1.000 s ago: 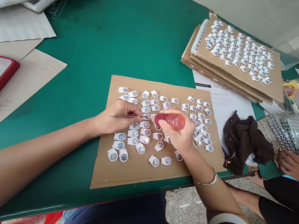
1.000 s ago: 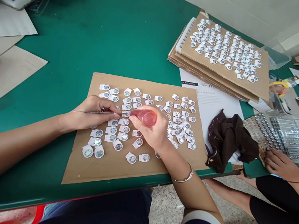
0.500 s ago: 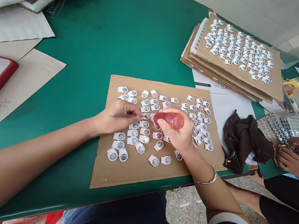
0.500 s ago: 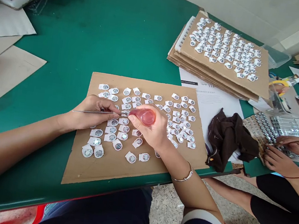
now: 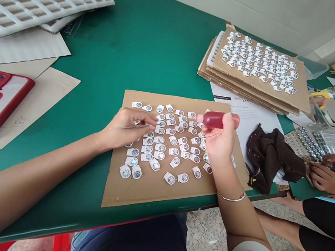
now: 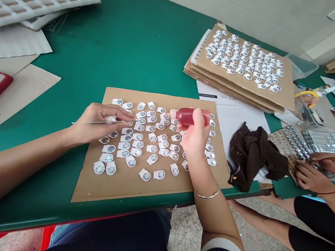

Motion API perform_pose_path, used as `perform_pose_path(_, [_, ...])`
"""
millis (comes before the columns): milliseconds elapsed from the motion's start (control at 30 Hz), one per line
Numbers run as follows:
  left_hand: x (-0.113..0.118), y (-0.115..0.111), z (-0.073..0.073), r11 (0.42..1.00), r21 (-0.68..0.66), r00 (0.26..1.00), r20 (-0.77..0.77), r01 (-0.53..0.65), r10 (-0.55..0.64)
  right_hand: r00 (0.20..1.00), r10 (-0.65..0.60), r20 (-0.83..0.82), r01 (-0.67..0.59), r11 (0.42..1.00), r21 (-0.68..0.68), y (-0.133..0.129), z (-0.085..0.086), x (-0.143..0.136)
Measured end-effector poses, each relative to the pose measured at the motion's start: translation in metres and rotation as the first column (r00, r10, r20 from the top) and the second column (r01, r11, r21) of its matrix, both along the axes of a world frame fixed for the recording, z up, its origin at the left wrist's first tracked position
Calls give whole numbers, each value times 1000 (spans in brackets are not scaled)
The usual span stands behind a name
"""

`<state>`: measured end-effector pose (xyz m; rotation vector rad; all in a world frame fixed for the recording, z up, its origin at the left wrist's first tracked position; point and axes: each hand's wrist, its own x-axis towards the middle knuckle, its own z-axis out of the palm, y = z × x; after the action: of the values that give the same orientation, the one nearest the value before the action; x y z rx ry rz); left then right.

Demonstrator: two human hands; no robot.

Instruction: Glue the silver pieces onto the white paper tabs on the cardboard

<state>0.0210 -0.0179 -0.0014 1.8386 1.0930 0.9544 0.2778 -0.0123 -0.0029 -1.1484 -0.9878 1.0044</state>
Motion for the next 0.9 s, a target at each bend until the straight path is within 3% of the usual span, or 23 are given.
perform_pose_path(133, [-12,23,8,979,-81,978,80,-188,194,989,7,-149,-15,998,-58,9,1,14])
perform_pose_path(267, [-22,67,-4,942,-126,939,114,-311,326,968,103,-229,-137,981,-138,13,3,20])
perform_pose_path(367, [-23,95,-15,952,-120,944,138,-283,298,965,203,-166,-223,968,-114,13,5,22])
perform_pose_path(467, [-21,109,-22,971,-80,964,127,-227,235,959,193,-206,-215,972,-92,12,9,25])
perform_pose_path(600, [-22,115,-33,980,-25,969,144,-199,201,914,158,-374,-213,971,-110,8,14,25])
perform_pose_path(900, [-19,123,-47,966,-20,953,160,-258,258,901,146,-409,-204,973,-103,1,26,21])
